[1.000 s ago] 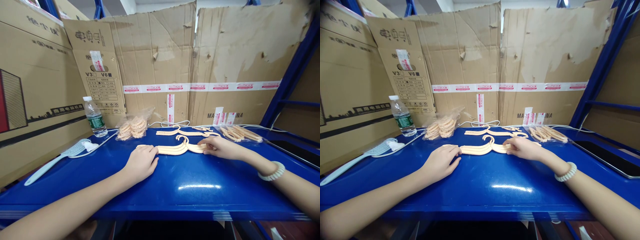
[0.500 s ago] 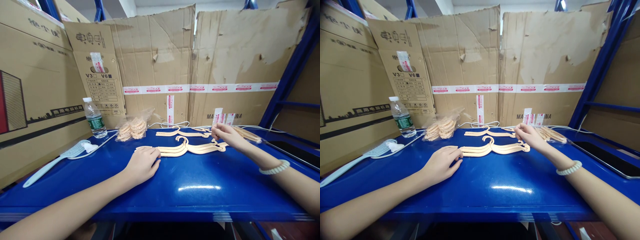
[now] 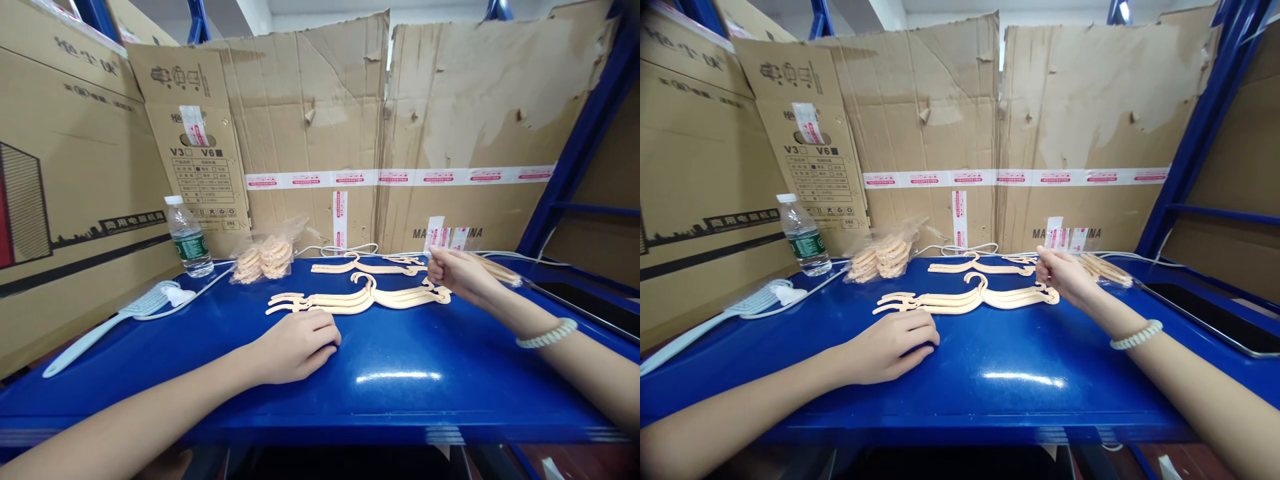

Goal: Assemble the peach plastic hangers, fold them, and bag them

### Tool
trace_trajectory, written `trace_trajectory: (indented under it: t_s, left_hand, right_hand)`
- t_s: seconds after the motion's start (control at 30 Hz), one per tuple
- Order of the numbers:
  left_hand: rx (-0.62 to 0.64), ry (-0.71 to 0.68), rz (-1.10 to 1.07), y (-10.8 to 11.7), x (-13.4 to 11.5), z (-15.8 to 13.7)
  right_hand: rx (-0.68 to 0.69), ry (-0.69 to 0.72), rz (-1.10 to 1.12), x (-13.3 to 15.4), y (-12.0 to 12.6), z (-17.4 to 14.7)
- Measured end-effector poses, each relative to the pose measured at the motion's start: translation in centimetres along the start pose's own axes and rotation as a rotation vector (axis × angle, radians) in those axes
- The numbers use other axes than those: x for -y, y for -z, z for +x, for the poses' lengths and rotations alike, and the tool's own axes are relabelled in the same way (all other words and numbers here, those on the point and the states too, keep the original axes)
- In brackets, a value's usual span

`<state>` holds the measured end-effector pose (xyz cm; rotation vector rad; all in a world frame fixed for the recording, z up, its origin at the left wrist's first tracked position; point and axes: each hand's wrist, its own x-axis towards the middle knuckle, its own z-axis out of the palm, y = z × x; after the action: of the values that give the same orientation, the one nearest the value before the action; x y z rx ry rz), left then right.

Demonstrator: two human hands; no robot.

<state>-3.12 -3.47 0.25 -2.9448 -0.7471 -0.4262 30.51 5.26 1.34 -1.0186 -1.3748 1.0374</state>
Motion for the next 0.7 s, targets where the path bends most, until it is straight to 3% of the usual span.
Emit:
trace_trajectory:
  t_s: [0.3, 0.7]
  left_hand:
    - [-0.006, -0.003, -0.002, -0.03, 0.05, -0.02]
    - [0.001, 0.001, -0.011, -0.05, 0.05, -0.07]
  right_hand:
    - [-0.059, -0.03, 0.041, -0.39, 0.7, 0.53]
    - [-0.125, 0.029, -0.131, -0.45, 0.88, 0.29]
